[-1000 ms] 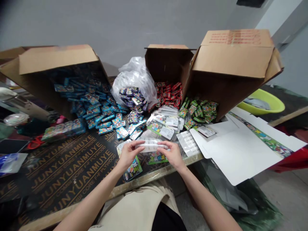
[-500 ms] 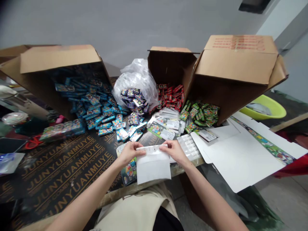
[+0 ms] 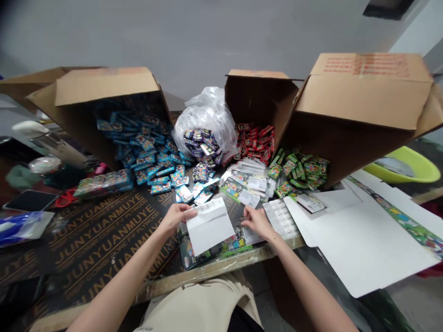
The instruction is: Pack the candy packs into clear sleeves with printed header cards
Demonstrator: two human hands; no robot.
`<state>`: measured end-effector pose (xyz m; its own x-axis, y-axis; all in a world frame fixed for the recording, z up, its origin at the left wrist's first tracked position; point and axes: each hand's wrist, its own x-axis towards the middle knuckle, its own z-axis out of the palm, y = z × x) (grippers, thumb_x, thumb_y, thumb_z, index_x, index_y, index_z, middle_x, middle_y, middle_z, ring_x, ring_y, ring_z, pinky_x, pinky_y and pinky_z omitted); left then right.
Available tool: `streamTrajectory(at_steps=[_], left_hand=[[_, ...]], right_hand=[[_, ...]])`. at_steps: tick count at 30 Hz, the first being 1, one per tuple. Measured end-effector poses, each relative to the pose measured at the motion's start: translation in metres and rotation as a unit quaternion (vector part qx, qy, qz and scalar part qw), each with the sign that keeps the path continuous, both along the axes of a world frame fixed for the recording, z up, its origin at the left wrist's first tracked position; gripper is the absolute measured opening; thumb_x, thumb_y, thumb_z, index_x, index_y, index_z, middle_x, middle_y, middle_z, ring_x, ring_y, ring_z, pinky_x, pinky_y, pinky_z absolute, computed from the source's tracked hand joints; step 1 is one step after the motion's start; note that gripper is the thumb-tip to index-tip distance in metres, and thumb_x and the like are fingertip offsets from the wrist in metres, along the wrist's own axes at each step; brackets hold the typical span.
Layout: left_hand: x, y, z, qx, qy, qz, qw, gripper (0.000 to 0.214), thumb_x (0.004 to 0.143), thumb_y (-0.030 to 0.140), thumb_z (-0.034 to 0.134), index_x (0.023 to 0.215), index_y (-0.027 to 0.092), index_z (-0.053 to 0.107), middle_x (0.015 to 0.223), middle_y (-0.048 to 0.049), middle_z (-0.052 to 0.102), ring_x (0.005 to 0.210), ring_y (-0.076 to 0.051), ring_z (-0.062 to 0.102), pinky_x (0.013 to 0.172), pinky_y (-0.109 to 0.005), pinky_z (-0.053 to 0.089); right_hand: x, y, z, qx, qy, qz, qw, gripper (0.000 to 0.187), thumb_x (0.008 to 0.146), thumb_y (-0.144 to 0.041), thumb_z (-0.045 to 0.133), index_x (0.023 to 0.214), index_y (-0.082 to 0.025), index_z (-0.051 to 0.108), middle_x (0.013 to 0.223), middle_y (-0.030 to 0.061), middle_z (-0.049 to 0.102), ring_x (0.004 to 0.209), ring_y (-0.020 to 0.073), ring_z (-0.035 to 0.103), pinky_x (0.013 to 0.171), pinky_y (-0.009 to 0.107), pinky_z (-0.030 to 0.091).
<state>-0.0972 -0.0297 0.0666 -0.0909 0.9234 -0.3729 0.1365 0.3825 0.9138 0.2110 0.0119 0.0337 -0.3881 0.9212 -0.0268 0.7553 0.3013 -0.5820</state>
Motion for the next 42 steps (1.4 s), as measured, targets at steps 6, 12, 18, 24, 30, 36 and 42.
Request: streamTrajectory(at_steps=[6,12,18,24,30,36,42], left_hand=[[-0.004,0.008,-0.004,-0.026,0.021,-0.016,0.999,0.023,0.053,0.031,0.069,0.054,0.01,0.058,0.043,0.002,0.052,0.039,-0.007,0.044,0.04,-0.019,0.033],[0.066,0.033,-0.034,-0.062,0.044,-0.092,0.993,0.011,0.06,0.019,0.065,0.057,0.01,0.061,0.042,0.0033,0.051,0.039,-0.008,0.046,0.04,-0.02,0.039],[0.071,0.04,-0.048,-0.047,0.113,-0.157,0.98,0.011,0.064,0.014,0.059,0.071,0.011,0.067,0.057,-0.0006,0.062,0.053,-0.012,0.057,0.051,-0.021,0.046],[0.06,0.039,-0.055,0.005,0.195,-0.176,0.965,0.015,0.062,0.011,0.063,0.076,0.013,0.068,0.067,-0.0036,0.067,0.068,-0.016,0.061,0.065,-0.024,0.045],[0.069,0.037,-0.059,0.022,0.207,-0.192,0.959,0.022,0.064,0.014,0.063,0.086,0.012,0.065,0.06,0.0,0.064,0.057,-0.013,0.058,0.059,-0.022,0.043],[0.064,0.035,-0.056,0.033,0.233,-0.206,0.95,0.012,0.068,0.022,0.061,0.073,0.013,0.067,0.061,-0.0007,0.064,0.063,-0.014,0.057,0.059,-0.022,0.04],[0.066,0.038,-0.051,0.043,0.26,-0.222,0.939,0.018,0.074,0.021,0.052,0.069,0.016,0.067,0.062,-0.0026,0.065,0.068,-0.016,0.058,0.064,-0.024,0.039]], right_hand=[[0.035,0.031,0.051,0.114,0.282,-0.174,0.937,0.028,0.073,-0.034,0.061,0.096,-0.019,0.054,0.069,-0.0003,0.057,0.062,0.0129,0.053,0.059,0.025,0.042],[0.006,0.032,0.029,-0.057,0.156,0.071,0.984,0.02,0.073,-0.035,0.06,0.077,-0.015,0.062,0.071,0.0033,0.062,0.066,0.0151,0.057,0.06,0.026,0.043],[-0.003,0.025,-0.019,-0.013,0.043,0.043,0.998,0.011,0.067,-0.026,0.064,0.07,-0.016,0.061,0.059,-0.0008,0.058,0.058,0.0135,0.051,0.068,0.031,0.037],[-0.001,0.017,-0.017,0.051,0.004,0.016,0.999,0.02,0.068,-0.029,0.065,0.084,-0.018,0.06,0.088,0.0068,0.059,0.091,0.0248,0.049,0.085,0.041,0.027],[-0.051,0.008,-0.015,0.061,0.006,0.128,0.99,0.031,0.081,-0.024,0.054,0.112,-0.026,0.052,0.106,0.0043,0.058,0.101,0.0202,0.047,0.086,0.036,0.026],[-0.067,0.018,-0.028,0.037,-0.006,0.131,0.991,0.006,0.08,-0.018,0.055,0.084,-0.02,0.06,0.083,0.0026,0.061,0.087,0.0193,0.05,0.077,0.034,0.027],[-0.063,0.024,-0.032,0.038,0.0,0.129,0.991,0.005,0.079,-0.021,0.058,0.075,-0.018,0.058,0.078,0.0018,0.062,0.08,0.0174,0.051,0.074,0.032,0.027]])
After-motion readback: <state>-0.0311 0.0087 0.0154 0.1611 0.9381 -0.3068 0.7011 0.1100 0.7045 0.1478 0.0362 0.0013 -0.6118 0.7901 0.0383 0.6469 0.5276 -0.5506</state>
